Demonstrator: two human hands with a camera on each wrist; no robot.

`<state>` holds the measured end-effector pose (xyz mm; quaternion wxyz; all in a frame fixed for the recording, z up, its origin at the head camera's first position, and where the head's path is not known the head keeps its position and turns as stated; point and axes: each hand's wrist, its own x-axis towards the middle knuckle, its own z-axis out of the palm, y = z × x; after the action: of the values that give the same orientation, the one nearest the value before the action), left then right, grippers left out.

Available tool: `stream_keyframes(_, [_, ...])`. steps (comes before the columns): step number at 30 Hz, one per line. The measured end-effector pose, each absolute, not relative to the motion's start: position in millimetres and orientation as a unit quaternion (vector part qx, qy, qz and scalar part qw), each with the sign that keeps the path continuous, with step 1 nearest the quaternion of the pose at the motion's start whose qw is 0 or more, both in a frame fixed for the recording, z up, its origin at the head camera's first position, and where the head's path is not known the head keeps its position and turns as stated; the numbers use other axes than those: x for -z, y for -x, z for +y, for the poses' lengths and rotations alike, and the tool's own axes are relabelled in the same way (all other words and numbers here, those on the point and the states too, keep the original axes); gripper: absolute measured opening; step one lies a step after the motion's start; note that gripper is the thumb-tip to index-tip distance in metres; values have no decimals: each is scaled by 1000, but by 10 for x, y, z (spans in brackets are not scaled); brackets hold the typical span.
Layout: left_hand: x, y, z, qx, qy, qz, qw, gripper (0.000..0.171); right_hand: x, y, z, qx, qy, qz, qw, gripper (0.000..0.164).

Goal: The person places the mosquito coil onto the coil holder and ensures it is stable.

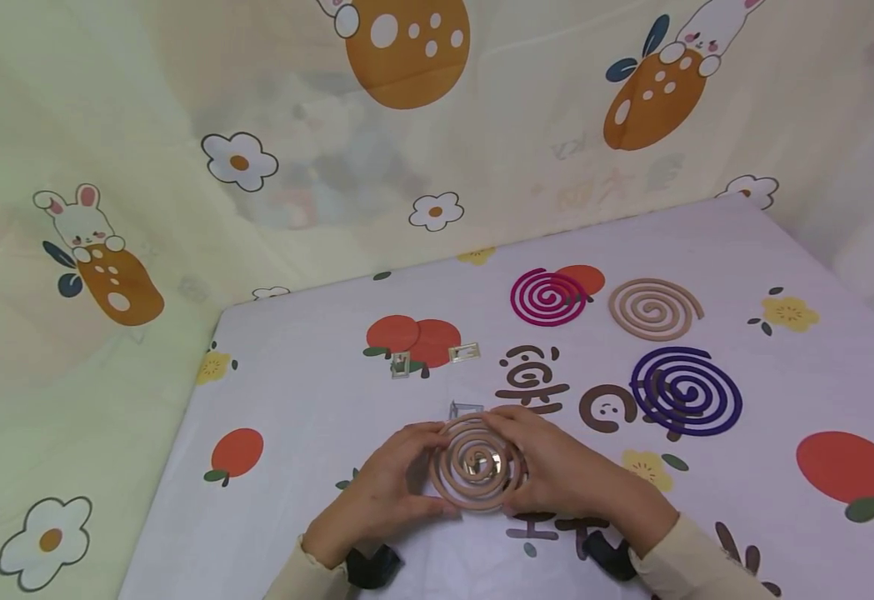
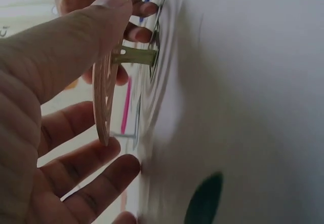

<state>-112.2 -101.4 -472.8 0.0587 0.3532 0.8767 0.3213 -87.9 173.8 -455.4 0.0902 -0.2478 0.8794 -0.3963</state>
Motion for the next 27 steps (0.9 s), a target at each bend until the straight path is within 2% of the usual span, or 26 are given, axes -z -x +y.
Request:
stream_keyframes(10, [4706, 1172, -1152, -351, -332, 871, 88, 76, 4552, 901, 1587, 392, 251, 882, 74, 106])
stream_keyframes(27, [4679, 1265, -1364, -366, -320, 867, 107, 73, 4531, 963, 1349, 373, 256, 889, 74, 100])
